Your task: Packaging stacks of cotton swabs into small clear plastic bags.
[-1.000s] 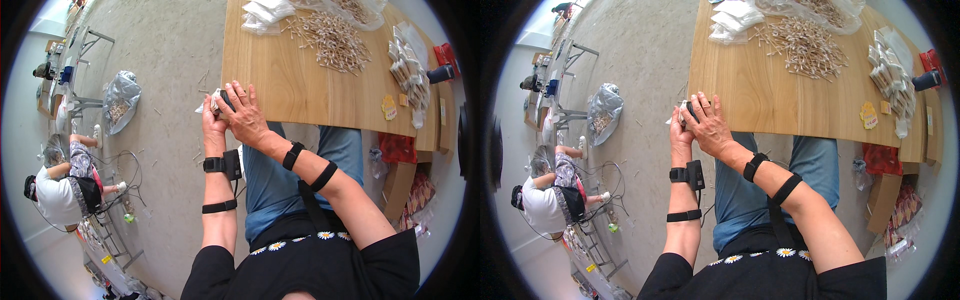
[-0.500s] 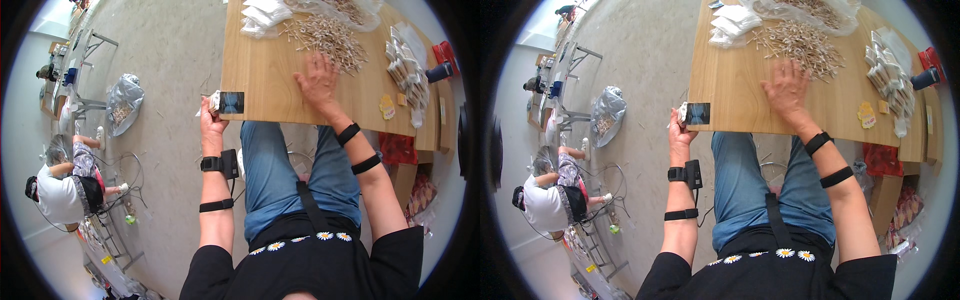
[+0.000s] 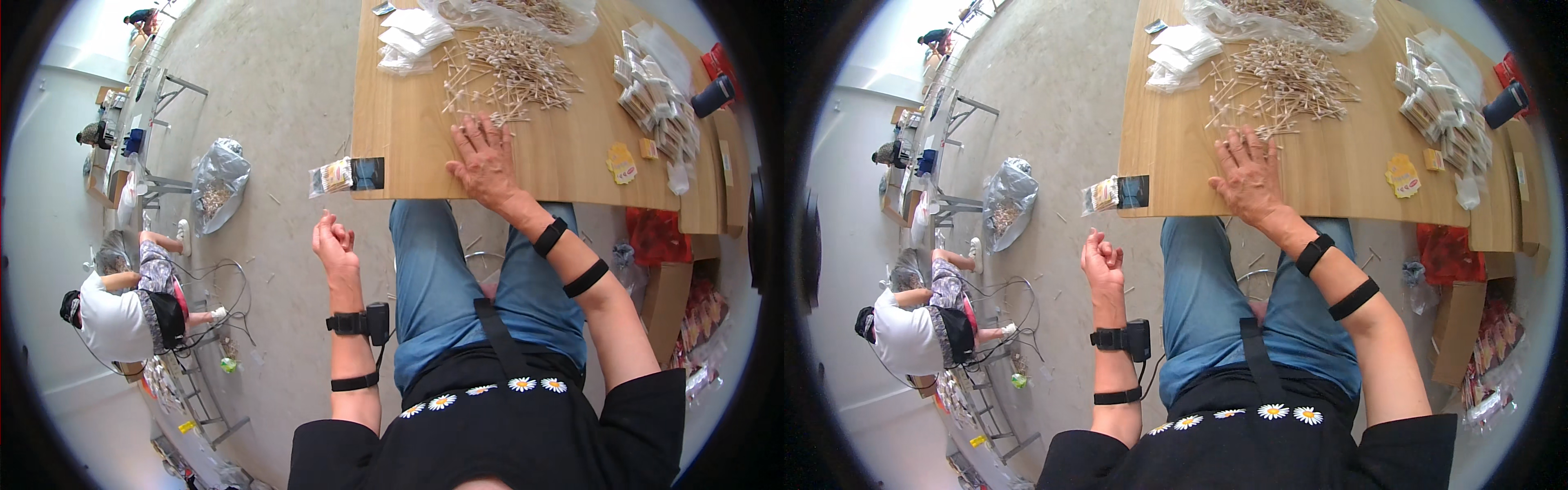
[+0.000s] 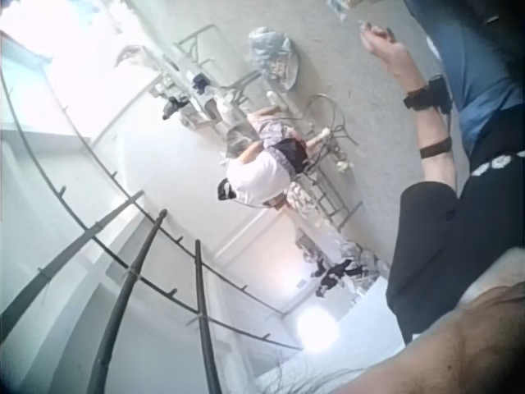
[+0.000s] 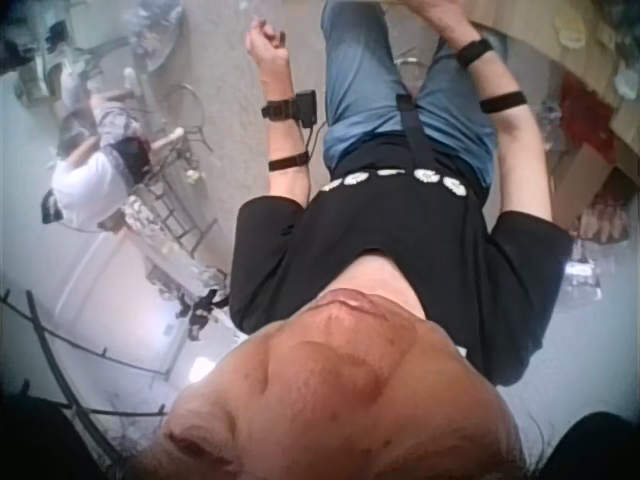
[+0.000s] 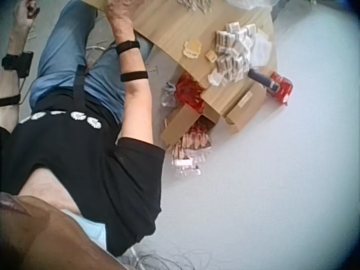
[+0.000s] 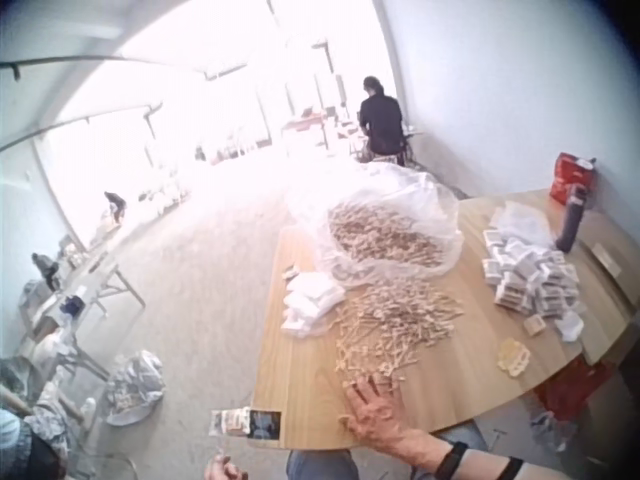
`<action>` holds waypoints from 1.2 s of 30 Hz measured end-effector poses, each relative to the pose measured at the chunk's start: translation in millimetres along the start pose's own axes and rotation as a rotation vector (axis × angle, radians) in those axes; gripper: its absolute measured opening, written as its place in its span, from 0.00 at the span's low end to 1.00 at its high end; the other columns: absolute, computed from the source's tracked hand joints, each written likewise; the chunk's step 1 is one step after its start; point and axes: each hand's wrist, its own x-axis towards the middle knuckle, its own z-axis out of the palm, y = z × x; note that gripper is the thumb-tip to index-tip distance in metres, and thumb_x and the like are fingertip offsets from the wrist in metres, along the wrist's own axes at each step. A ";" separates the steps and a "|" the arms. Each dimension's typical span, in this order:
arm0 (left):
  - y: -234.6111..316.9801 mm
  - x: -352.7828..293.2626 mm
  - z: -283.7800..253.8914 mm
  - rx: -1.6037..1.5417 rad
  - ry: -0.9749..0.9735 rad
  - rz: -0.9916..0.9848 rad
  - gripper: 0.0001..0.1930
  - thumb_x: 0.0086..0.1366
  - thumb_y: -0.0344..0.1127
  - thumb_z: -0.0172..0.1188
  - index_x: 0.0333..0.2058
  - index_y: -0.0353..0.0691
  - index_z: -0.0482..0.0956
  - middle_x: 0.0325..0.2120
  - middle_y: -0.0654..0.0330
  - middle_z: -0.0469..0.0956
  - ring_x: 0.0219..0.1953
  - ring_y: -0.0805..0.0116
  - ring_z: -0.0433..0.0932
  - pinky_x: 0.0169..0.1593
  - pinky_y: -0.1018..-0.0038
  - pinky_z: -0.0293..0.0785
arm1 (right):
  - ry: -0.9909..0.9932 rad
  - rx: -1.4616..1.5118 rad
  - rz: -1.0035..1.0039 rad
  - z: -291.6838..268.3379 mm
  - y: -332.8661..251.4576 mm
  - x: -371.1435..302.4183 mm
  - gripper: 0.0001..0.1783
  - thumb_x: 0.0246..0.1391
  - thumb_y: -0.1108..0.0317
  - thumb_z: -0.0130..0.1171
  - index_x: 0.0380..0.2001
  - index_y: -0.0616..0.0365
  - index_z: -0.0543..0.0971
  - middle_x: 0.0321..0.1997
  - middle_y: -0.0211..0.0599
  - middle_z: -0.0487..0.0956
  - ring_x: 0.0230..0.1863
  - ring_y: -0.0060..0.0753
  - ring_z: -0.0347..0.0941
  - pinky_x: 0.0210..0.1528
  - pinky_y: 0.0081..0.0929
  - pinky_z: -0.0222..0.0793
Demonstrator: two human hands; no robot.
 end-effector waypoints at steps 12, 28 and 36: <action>-22.7 -79.9 92.1 1.015 -0.530 1.050 0.12 0.59 0.29 0.64 0.41 0.31 0.79 0.37 0.55 0.78 0.37 0.64 0.78 0.44 0.72 0.74 | 0.166 -0.110 0.078 -39.3 65.7 14.4 0.27 0.50 0.56 0.65 0.52 0.57 0.77 0.64 0.41 0.70 0.67 0.47 0.59 0.70 0.58 0.46; -65.9 -83.3 107.8 1.415 -0.672 1.207 0.33 0.52 0.34 0.70 0.58 0.38 0.71 0.61 0.53 0.67 0.65 0.51 0.61 0.68 0.58 0.53 | -0.046 0.066 -0.002 4.7 -4.8 44.2 0.34 0.53 0.52 0.61 0.60 0.59 0.71 0.68 0.47 0.65 0.71 0.54 0.54 0.71 0.54 0.47; -64.9 -83.6 105.1 1.436 -0.690 1.156 0.34 0.54 0.38 0.69 0.60 0.37 0.69 0.65 0.53 0.63 0.69 0.52 0.56 0.70 0.53 0.48 | -0.089 0.360 -0.418 -41.1 50.5 -23.7 0.25 0.50 0.67 0.63 0.53 0.64 0.76 0.61 0.52 0.72 0.63 0.52 0.65 0.65 0.40 0.62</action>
